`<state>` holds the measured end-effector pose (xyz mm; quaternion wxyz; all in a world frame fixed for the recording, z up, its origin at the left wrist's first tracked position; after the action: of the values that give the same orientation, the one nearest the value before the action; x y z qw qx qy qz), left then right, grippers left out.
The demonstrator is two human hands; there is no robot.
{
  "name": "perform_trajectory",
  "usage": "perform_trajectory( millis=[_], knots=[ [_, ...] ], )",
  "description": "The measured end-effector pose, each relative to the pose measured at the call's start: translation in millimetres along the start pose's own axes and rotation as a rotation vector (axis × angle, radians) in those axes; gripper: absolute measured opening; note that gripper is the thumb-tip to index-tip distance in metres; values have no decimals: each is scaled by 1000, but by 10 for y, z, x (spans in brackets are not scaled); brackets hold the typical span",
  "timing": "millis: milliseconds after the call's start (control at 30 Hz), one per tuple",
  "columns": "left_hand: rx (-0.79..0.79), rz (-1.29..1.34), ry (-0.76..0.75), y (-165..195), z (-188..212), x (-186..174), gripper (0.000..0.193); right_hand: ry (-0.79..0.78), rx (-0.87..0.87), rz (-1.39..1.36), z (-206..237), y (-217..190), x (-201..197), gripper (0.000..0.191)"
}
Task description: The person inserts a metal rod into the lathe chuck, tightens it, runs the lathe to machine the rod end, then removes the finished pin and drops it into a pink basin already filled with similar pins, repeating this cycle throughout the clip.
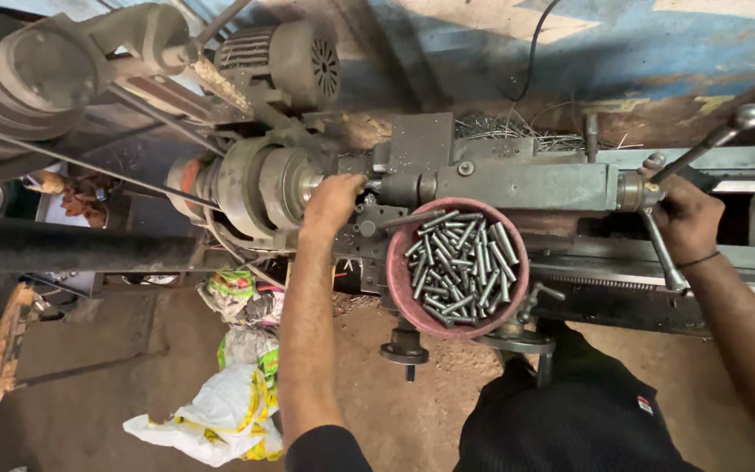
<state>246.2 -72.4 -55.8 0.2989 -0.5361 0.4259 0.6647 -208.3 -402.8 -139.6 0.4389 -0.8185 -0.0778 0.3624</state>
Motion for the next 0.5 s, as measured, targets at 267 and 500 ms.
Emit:
perform_trajectory(
  millis=[267,500],
  knots=[
    [-68,-27,-127,25,-9,-89,32,25,-85,0,11,-86,-9,29],
    [-143,-93,-143,133,42,-165,27,69,-54,79,70,-21,64,25]
  ],
)
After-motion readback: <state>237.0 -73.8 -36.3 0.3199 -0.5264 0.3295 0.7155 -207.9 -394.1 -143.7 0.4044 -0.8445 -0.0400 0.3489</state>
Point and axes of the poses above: each hand's wrist, its own z-axis away from the middle knuckle, its own x-axis out of the palm, y = z × x, the point moved 4 cm from there along -z, towards the middle knuckle, and after that the axes turned 1 degree about -x, right-handed, at the moved point
